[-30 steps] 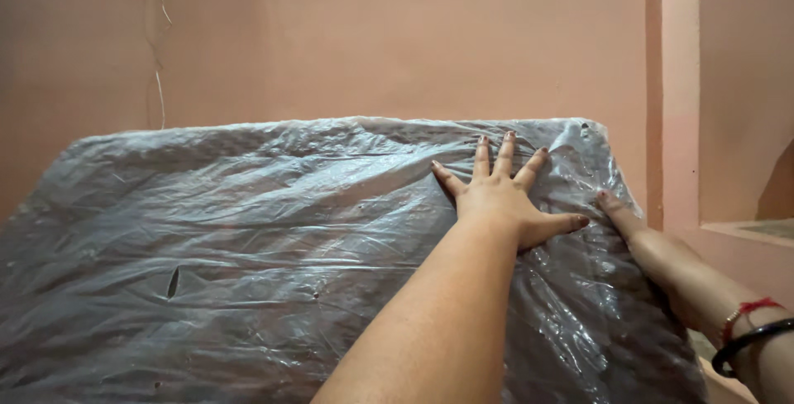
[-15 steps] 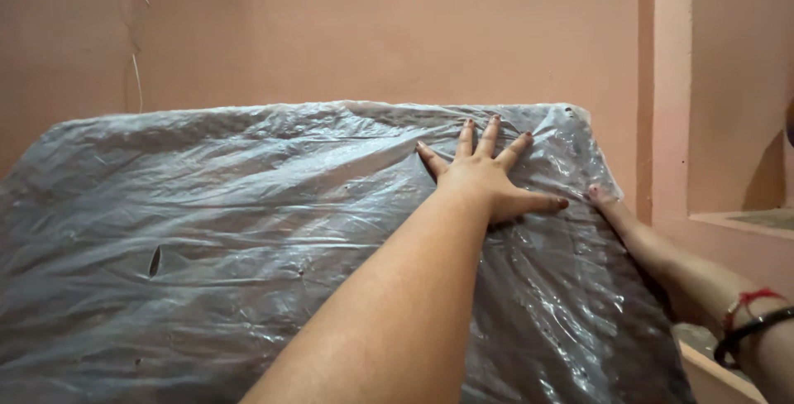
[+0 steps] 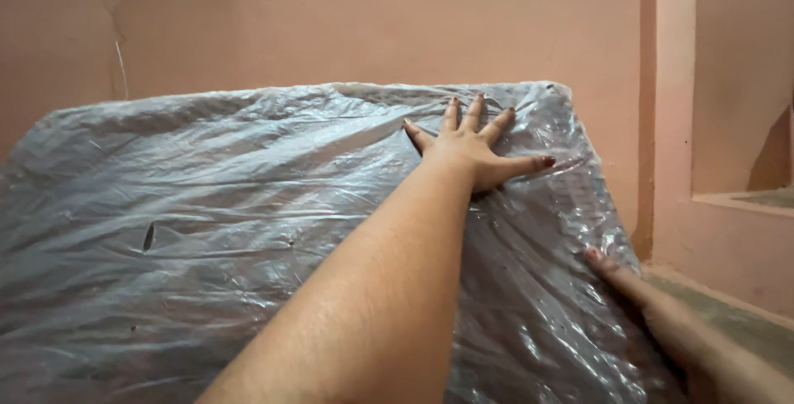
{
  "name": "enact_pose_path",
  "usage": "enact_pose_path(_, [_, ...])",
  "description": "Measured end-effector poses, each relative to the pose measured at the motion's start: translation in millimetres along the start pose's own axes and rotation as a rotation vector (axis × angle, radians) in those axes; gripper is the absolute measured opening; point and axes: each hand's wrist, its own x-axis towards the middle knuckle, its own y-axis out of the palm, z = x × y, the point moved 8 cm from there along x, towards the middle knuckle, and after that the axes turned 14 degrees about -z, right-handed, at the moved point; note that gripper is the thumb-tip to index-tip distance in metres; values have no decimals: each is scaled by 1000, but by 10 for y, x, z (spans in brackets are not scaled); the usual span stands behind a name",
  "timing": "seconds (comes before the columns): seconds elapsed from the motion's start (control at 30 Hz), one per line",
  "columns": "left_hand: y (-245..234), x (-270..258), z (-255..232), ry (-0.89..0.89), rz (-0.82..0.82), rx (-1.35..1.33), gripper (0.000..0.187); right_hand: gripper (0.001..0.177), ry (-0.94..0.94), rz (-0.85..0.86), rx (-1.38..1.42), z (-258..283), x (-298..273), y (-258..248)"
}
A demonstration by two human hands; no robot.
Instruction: The person attaches small black caps to the four legs of a brown plastic two-tier stand, then places a plastic-wrapped cushion on the top tier and adjusts it.
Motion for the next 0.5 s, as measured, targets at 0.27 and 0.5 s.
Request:
enact_pose_path(0.27, [43,-152,0,30,32,-55,124,86,-99,112,19,23,30,57])
enact_pose_path(0.5, [134,-836,16,79,49,-77,129,95,-214,-45,-147,217,-166,-92])
